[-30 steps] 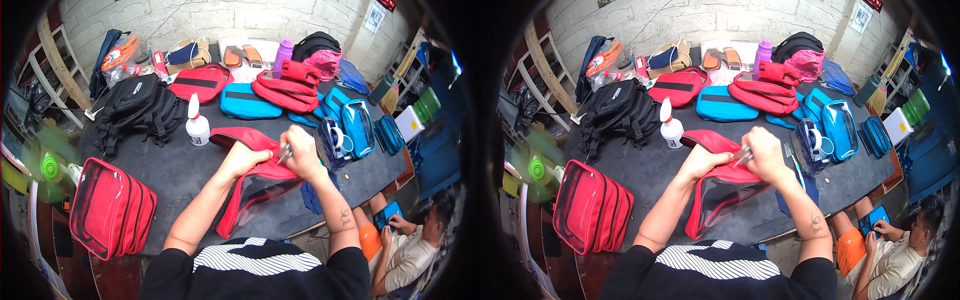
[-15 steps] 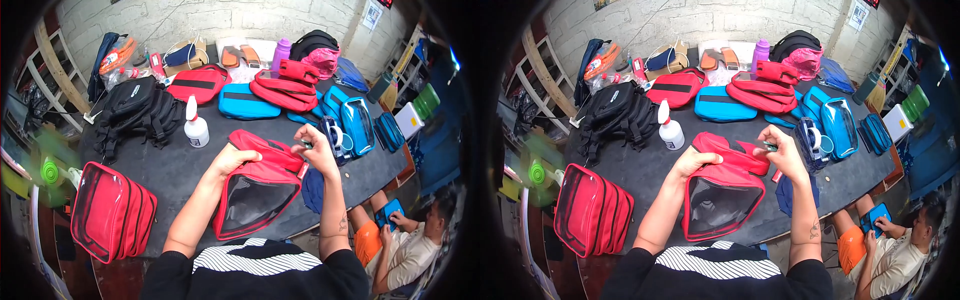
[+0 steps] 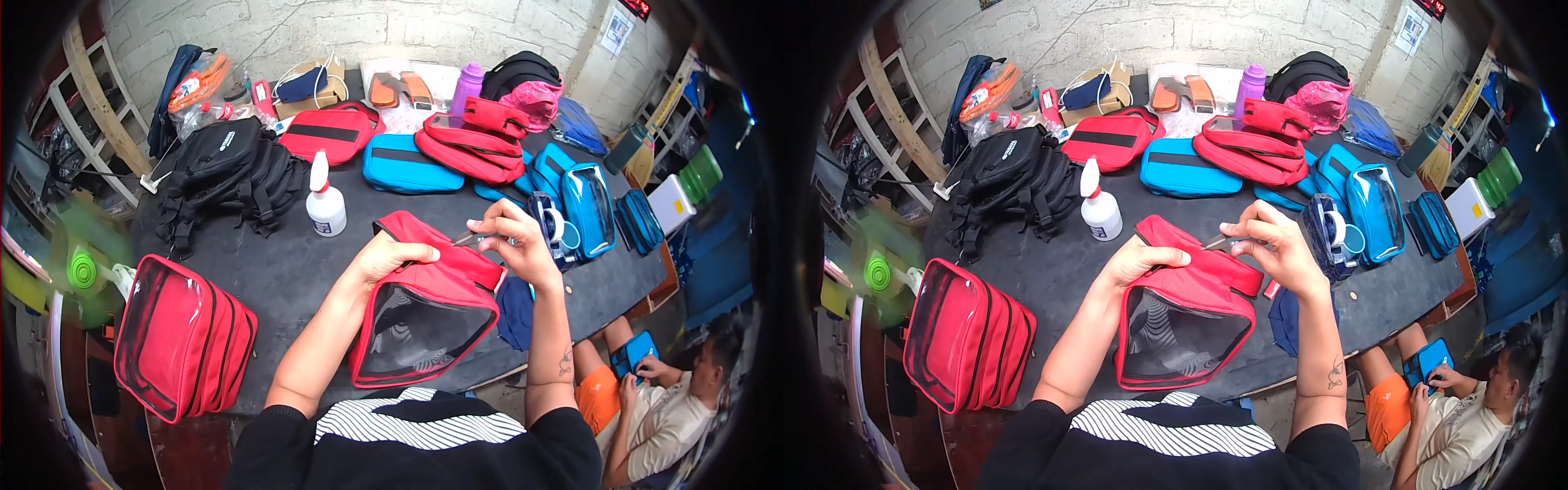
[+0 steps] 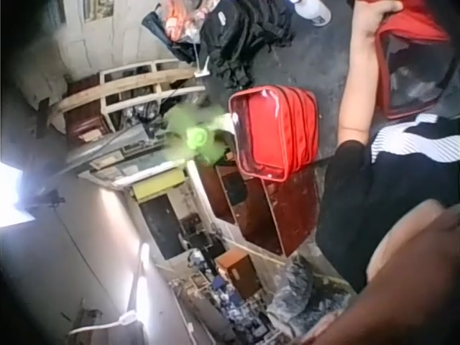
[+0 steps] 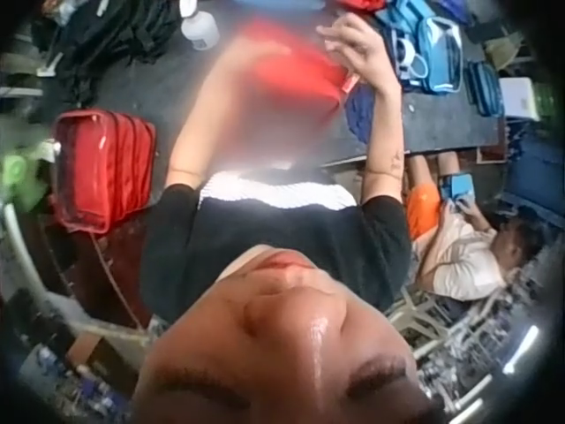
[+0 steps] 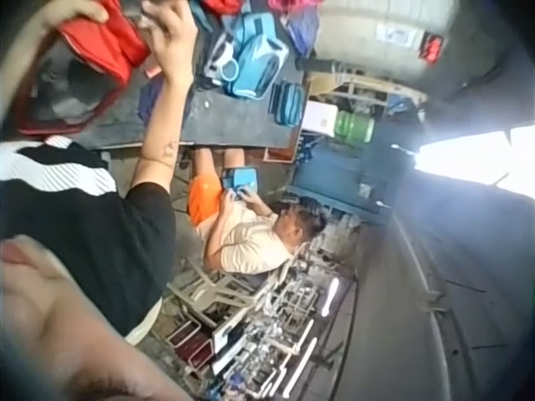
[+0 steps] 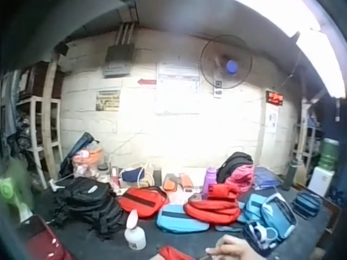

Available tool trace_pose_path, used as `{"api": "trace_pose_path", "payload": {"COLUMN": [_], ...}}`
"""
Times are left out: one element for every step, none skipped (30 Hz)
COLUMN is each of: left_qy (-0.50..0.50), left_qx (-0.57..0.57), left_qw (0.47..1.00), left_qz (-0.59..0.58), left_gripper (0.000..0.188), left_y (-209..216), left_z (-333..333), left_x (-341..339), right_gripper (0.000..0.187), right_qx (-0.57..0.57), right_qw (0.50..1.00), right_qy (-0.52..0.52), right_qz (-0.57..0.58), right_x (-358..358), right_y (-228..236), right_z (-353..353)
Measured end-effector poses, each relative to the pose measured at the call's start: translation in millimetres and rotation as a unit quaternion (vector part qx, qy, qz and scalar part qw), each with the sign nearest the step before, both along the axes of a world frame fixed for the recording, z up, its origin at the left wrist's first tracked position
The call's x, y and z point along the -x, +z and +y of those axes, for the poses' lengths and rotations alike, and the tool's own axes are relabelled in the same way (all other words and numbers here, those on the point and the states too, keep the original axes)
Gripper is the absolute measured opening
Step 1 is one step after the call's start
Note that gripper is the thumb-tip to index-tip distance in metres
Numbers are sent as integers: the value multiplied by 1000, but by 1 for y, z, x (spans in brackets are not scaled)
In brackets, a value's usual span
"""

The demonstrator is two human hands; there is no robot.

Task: Clean and inspect small red storage pouches on a workbench area.

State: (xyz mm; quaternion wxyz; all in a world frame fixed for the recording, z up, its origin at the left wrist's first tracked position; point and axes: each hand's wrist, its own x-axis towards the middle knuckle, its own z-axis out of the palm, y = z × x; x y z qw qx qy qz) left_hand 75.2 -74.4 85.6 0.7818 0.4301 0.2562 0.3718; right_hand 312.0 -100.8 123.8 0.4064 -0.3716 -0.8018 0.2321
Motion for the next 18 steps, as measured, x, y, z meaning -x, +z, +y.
{"api": "trace_pose_path", "payload": {"left_qy": [4,8,8,6,4,4,0,-5,-7,0,6,7,8,8,10,8,6,4], "left_qx": [-7,-14,-14,-30,-45,-45,-45,-45,-44,-29,-14,-14,-19,-24,-24,-32,-39,-39], "left_qw": [1000,1000,1000,1000,999,999,999,999,999,1000,1000,1000,1000,1000,1000,999,999,999], "left_qz": [-2,-4,-3,1,6,7,7,8,9,0,-8,-6,5,16,18,19,21,21], "left_gripper": [19,19,19,20,21,21,20,20,20,19,19,19,19,18,18,19,19,19], "left_y": [0,0,-1,-2,-2,-1,0,1,1,0,1,2,4,5,6,5,5,6], "left_z": [0,-1,0,0,1,1,0,0,-1,-3,-3,-4,-5,-6,-6,-5,-4,-6], "left_x": [1,1,2,3,3,4,4,4,3,2,1,2,1,0,1,1,2,0], "right_gripper": [38,38,37,37,37,36,34,34,33,32,29,28,28,26,26,24,22,20], "right_qx": [6,6,-1,-9,-9,-4,0,0,14,28,32,-33,-98,-171,-172,-241,-308,-351], "right_qw": [1000,1000,1000,1000,1000,1000,1000,1000,1000,999,998,998,992,977,978,953,918,899], "right_qy": [7,7,12,17,17,23,30,29,21,12,-12,-46,-81,-81,-80,-80,-80,-83], "right_qz": [5,6,6,6,7,7,8,8,18,28,50,13,-25,-95,-93,-166,-237,-249], "right_x": [1,2,3,3,3,3,2,1,-1,-3,-5,-1,2,2,7,14,21,27], "right_y": [1,0,0,0,0,-1,-1,-1,0,1,7,17,29,39,47,54,56,56], "right_z": [0,1,2,3,3,3,4,5,6,7,6,3,0,-2,-6,-10,-10,-11]}}
